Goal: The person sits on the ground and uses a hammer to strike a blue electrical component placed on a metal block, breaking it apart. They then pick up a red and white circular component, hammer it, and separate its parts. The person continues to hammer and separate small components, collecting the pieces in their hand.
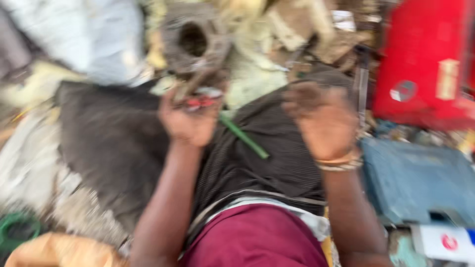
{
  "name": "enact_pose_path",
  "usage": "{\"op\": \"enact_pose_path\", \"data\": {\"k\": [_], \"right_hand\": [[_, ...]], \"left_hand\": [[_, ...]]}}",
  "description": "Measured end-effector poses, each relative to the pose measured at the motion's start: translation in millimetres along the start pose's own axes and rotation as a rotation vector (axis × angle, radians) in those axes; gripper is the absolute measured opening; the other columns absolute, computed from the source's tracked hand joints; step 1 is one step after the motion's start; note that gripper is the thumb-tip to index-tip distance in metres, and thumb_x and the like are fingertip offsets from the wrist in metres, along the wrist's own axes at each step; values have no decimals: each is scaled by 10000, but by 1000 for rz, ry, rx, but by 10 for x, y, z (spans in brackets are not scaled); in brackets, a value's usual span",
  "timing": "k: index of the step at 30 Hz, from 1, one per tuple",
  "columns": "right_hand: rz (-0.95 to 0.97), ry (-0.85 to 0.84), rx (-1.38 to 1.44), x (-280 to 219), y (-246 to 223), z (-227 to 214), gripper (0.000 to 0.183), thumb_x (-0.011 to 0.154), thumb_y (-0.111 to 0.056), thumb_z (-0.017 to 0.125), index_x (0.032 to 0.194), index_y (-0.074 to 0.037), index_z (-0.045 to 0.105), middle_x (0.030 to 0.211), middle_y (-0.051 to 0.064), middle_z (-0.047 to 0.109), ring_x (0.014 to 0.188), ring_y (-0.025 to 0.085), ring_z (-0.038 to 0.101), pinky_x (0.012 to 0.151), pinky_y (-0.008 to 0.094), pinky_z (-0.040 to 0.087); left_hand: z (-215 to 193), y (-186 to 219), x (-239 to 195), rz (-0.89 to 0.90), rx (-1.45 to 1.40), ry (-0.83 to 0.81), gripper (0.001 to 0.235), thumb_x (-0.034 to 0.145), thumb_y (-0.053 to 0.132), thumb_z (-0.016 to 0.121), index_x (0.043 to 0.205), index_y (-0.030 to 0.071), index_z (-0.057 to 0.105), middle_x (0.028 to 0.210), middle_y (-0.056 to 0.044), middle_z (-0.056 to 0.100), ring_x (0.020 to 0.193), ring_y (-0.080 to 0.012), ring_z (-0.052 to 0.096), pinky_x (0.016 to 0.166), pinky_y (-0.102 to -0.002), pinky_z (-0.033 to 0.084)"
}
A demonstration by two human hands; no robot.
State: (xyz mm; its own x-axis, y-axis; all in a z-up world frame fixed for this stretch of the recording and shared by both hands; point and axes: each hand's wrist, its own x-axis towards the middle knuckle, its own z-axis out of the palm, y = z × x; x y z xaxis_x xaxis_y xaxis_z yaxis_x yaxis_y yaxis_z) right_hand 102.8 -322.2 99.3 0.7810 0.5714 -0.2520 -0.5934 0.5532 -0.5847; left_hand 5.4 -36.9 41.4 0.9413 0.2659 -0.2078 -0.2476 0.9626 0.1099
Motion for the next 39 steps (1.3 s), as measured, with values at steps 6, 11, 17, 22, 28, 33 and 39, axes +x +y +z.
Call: {"op": "enact_pose_path", "data": {"k": [6, 11, 17, 22, 28, 33, 39], "right_hand": [[295, 121, 135, 611, 1257, 460, 621, 1098, -523, 491, 1348, 31, 619, 1189, 155, 602, 1127, 298, 510, 1056, 452, 432], [317, -53, 340, 760, 1481, 518, 489, 1146, -456, 466, 1200, 11, 601, 1136, 151, 637, 1127, 311, 587, 1089, 490, 478], [341, 27, 439, 760, 1564, 537, 482, 1115, -387, 441, 1252, 36, 627, 1105, 138, 688, 1047, 261, 646, 1019, 438, 508], [386, 240, 360, 764, 1539, 617, 513, 1051, -393, 437, 1254, 45, 612, 1132, 130, 708, 1044, 247, 658, 1010, 430, 518], [398, 97, 449, 813, 1566, 463, 540, 1093, -405, 513, 1295, 81, 631, 1096, 117, 690, 976, 232, 625, 967, 406, 520], [455, 180, 538, 803, 1831, 154, 336, 1072, -262, 511, 1163, 35, 639, 1077, 138, 679, 1003, 258, 631, 1015, 440, 532], [439, 335, 394, 958, 1764, -111, 216, 1085, -129, 517, 1108, 71, 596, 1072, 193, 651, 1041, 320, 640, 981, 469, 590]], "left_hand": [[107, -234, -191, 211, 371, -227, 647, 1031, 413, 506, 1428, -94, 561, 1523, -237, 564, 1476, -357, 508, 1263, -481, 409], [63, -228, -229, 429, 998, -248, 727, 1064, 510, 464, 1533, -45, 483, 1595, -201, 510, 1503, -279, 461, 1317, -391, 343], [51, -187, -227, 373, 857, -288, 777, 1062, 533, 499, 1594, -10, 338, 1652, -183, 377, 1572, -275, 343, 1256, -361, 305], [110, -112, -159, 409, 516, -361, 786, 1124, 616, 394, 1653, 36, 361, 1646, -214, 380, 1575, -311, 370, 1379, -429, 242], [133, 7, -166, 303, 152, -289, 791, 1080, 590, 412, 1638, 34, 341, 1620, -272, 377, 1542, -341, 388, 1344, -454, 296], [-86, 72, -128, 337, 230, -54, 594, 1088, 352, 523, 1541, -15, 410, 1548, -271, 480, 1466, -367, 482, 1275, -488, 405], [-626, 1225, -744, 695, 118, 298, 263, 1056, 188, 532, 1245, 8, 562, 1200, -164, 665, 1130, -304, 686, 1067, -472, 583]]}}
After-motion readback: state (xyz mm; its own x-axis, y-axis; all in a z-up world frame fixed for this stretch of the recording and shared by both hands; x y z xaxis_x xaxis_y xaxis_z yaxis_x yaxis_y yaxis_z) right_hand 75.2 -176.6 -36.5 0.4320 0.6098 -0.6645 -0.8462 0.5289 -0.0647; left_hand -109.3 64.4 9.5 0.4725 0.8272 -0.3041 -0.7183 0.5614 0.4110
